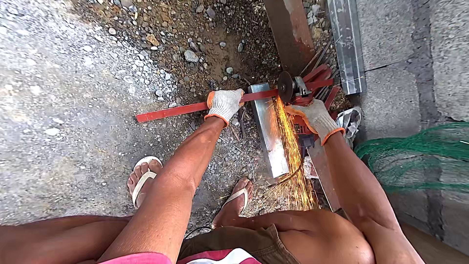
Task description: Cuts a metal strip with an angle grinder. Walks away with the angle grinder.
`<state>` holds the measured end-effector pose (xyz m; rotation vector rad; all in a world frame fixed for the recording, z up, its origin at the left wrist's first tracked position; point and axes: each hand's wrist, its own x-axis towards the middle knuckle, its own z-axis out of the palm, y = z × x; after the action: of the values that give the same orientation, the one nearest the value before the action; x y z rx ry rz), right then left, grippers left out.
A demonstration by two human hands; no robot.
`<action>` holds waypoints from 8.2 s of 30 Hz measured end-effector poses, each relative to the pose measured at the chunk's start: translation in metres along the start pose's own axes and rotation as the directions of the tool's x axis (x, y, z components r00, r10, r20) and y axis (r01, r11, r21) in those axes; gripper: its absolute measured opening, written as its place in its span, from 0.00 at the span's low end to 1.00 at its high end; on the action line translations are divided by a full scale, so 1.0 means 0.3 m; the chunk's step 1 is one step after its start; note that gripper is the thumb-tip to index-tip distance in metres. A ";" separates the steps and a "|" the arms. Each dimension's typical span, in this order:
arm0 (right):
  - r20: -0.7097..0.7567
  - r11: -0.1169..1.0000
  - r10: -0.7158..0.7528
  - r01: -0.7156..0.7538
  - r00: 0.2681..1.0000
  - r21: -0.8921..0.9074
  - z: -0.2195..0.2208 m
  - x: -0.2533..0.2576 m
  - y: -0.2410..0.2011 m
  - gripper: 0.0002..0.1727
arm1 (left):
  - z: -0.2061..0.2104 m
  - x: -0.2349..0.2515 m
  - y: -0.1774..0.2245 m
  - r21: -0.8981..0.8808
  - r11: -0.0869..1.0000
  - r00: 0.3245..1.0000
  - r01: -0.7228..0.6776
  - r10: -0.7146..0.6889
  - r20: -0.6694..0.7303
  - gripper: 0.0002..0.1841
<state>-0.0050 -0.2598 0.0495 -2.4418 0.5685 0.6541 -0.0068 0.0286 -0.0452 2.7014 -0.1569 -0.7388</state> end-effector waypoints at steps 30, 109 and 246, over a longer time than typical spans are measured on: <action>-0.044 1.000 0.009 -0.009 0.999 -0.004 0.018 0.028 0.006 0.38 | 0.005 0.012 -0.006 -0.027 1.000 1.000 -0.005 0.005 0.021 0.22; -0.049 1.000 0.008 -0.007 0.999 0.023 0.015 0.014 -0.019 0.36 | -0.026 0.028 -0.012 0.003 0.998 0.993 -0.061 0.061 0.104 0.19; -0.269 0.817 0.169 0.017 0.948 0.577 -0.255 -0.143 0.218 0.36 | -0.511 0.116 0.025 -0.687 0.726 0.979 0.017 -0.153 -0.138 0.41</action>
<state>-0.0477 -0.3445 0.1039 -1.9486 0.8530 0.0848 0.1014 0.0593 0.0650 2.0413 0.2505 -0.4352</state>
